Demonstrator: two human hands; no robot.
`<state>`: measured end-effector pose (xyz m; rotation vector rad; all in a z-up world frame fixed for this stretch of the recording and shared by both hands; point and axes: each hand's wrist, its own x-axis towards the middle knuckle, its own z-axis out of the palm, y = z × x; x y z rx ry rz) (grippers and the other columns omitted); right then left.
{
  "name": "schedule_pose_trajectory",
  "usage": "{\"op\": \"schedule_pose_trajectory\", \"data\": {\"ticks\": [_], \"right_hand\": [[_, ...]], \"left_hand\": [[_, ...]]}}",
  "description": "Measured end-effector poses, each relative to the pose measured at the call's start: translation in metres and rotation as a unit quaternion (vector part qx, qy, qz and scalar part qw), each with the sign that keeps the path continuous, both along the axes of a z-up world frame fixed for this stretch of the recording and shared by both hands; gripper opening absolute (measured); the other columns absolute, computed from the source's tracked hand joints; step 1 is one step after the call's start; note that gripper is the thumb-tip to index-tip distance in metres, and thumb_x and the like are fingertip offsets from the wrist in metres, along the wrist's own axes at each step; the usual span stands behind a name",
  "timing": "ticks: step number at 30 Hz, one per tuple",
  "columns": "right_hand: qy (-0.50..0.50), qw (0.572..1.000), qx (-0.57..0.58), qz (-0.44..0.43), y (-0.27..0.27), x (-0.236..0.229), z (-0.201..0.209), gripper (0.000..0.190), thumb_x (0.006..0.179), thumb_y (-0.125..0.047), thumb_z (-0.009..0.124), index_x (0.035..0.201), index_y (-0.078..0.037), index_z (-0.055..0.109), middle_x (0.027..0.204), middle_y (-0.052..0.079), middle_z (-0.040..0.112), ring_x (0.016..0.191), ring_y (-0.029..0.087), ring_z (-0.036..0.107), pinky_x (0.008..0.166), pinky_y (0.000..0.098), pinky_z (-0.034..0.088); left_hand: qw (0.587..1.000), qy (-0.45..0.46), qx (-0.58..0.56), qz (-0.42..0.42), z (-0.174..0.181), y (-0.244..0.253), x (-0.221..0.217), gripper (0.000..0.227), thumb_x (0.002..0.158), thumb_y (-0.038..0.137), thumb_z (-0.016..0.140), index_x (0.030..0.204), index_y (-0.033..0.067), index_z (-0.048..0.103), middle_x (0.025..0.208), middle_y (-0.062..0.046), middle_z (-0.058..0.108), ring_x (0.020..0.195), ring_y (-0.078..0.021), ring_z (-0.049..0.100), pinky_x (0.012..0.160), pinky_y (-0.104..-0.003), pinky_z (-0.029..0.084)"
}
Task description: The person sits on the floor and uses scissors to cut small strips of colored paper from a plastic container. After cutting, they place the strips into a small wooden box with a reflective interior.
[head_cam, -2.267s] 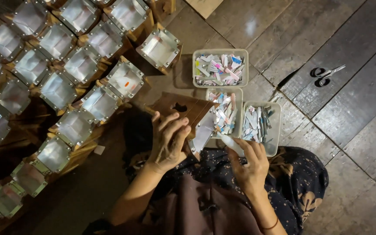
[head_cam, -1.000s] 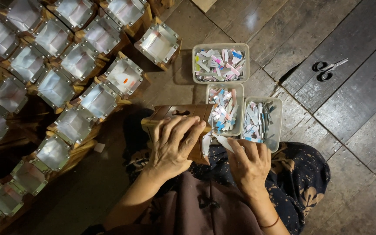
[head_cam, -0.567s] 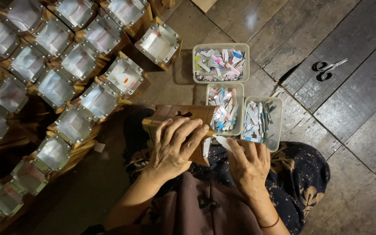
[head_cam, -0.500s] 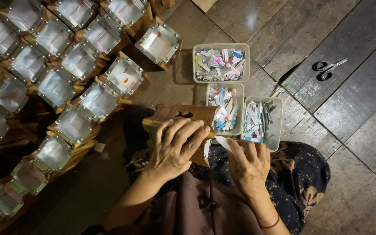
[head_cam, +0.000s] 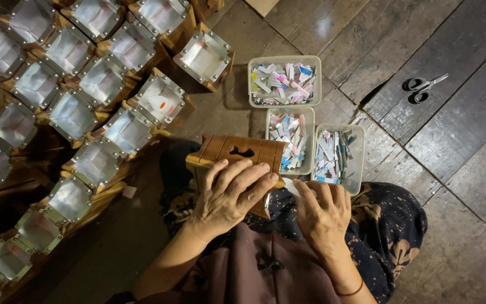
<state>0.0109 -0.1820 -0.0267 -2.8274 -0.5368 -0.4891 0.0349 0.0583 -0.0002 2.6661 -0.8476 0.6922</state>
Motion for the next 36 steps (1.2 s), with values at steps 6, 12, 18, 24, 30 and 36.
{"op": "schedule_pose_trajectory", "data": {"ticks": [6,12,18,24,30,36], "right_hand": [[-0.046,0.999,0.009,-0.009,-0.001,-0.001,-0.01,0.021,0.101,-0.027,0.066,0.122,-0.023,0.068,0.1,0.0,0.066,0.082,0.022,0.052,0.069,0.0356,0.043],[-0.048,0.999,0.012,-0.01,0.003,0.001,0.0,0.021,0.1,-0.021,0.065,0.121,-0.021,0.068,0.099,0.002,0.066,0.081,0.024,0.052,0.07,0.0374,0.043],[-0.022,1.0,0.009,0.0,0.002,0.004,0.004,0.025,0.091,-0.012,0.069,0.115,-0.019,0.072,0.098,0.002,0.067,0.081,0.025,0.053,0.069,0.0387,0.041],[0.005,1.0,0.016,-0.006,0.0,0.004,0.004,0.028,0.087,-0.01,0.069,0.114,-0.02,0.074,0.099,0.0,0.069,0.083,0.025,0.054,0.071,0.0396,0.042],[0.023,0.999,-0.018,-0.018,-0.009,0.004,0.0,0.025,0.091,-0.028,0.075,0.116,-0.027,0.072,0.101,-0.003,0.068,0.088,0.022,0.054,0.078,0.0371,0.037],[-0.03,0.995,0.083,-0.054,-0.024,0.011,-0.005,0.022,0.092,-0.025,0.074,0.113,-0.024,0.075,0.097,-0.002,0.069,0.088,0.022,0.054,0.079,0.0337,0.035]], "left_hand": [[1.0,0.012,-0.015,0.006,0.008,0.001,0.003,0.055,0.102,0.006,0.067,0.15,0.0207,0.045,0.141,0.0,0.061,0.128,-0.0228,0.06,0.108,-0.047,0.041],[1.0,0.002,-0.01,0.003,0.003,0.0,0.003,0.053,0.103,0.011,0.07,0.15,0.0204,0.045,0.141,0.0,0.062,0.127,-0.0225,0.06,0.108,-0.046,0.04],[1.0,-0.015,0.009,-0.003,0.005,-0.002,0.002,0.047,0.106,0.019,0.073,0.146,0.0233,0.049,0.14,0.005,0.062,0.126,-0.0197,0.061,0.11,-0.044,0.037],[1.0,-0.014,-0.008,-0.004,0.001,0.001,0.003,0.052,0.104,0.016,0.076,0.147,0.022,0.047,0.138,0.003,0.064,0.126,-0.0211,0.062,0.111,-0.046,0.036],[0.999,0.027,-0.032,0.001,-0.007,-0.001,0.004,0.072,0.087,-0.001,0.063,0.152,0.0181,0.04,0.142,-0.003,0.059,0.129,-0.0259,0.058,0.111,-0.047,0.037],[0.978,0.152,-0.139,0.044,0.009,-0.004,0.006,0.106,0.054,0.019,0.08,0.152,0.0072,0.042,0.139,-0.017,0.054,0.125,-0.0369,0.053,0.104,-0.05,0.04]]}}
